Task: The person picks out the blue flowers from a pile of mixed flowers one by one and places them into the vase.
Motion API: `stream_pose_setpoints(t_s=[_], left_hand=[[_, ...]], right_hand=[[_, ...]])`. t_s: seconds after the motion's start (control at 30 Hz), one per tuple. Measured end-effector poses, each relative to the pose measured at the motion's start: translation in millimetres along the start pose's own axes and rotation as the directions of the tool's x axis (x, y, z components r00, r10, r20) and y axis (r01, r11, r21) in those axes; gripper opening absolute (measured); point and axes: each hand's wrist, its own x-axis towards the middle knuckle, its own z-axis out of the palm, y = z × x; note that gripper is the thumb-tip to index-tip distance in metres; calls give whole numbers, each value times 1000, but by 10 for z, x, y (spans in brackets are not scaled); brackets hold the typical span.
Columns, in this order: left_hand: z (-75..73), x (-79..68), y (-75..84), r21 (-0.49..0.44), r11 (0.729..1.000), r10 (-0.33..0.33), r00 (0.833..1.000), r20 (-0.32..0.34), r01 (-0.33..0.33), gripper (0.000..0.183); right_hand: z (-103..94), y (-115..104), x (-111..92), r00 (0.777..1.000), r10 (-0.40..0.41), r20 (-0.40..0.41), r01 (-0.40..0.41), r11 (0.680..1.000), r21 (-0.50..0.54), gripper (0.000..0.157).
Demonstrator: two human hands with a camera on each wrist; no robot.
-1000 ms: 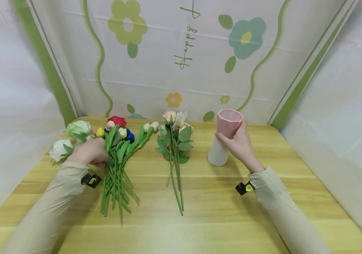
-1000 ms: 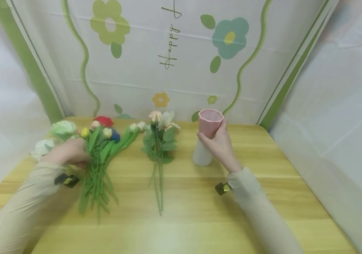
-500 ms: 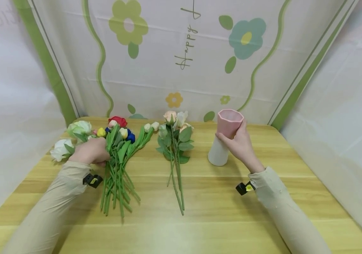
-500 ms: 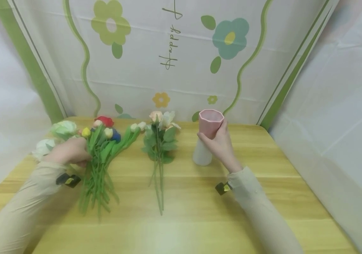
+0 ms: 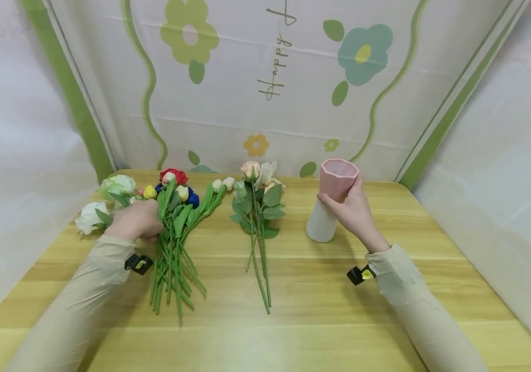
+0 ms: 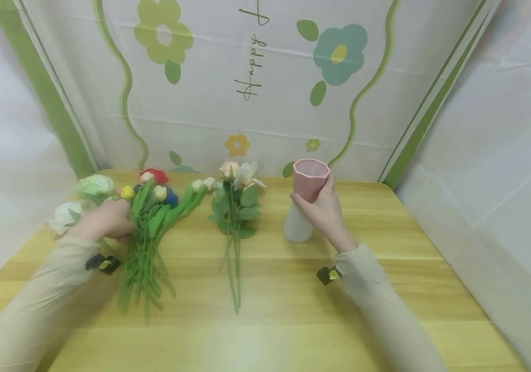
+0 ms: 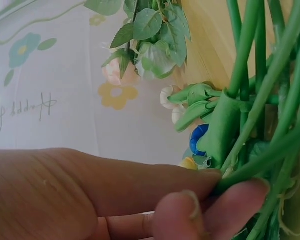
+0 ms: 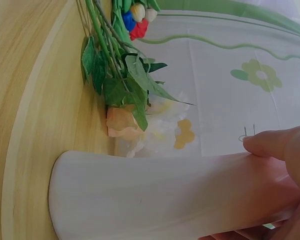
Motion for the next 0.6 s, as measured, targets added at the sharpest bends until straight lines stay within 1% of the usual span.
stream_pose_setpoints(t_s=[0.1,0.33,0.6], left_hand=[[-1,10,-2,6,1000,-1,1000,-7,1,18],[-23,13,10,-13,1000,-16,1000,-13,15,22],[-32,-2,23,-23,1000,4,1000,-25,-5,21]], right_hand=[[10,12,4,1000,-5,-2,5,1000,7,96],[-11,-1,29,1000,-6,0,6,1000,6,96],[-5,9,13,1000,3,8,-3,1000,14,96]])
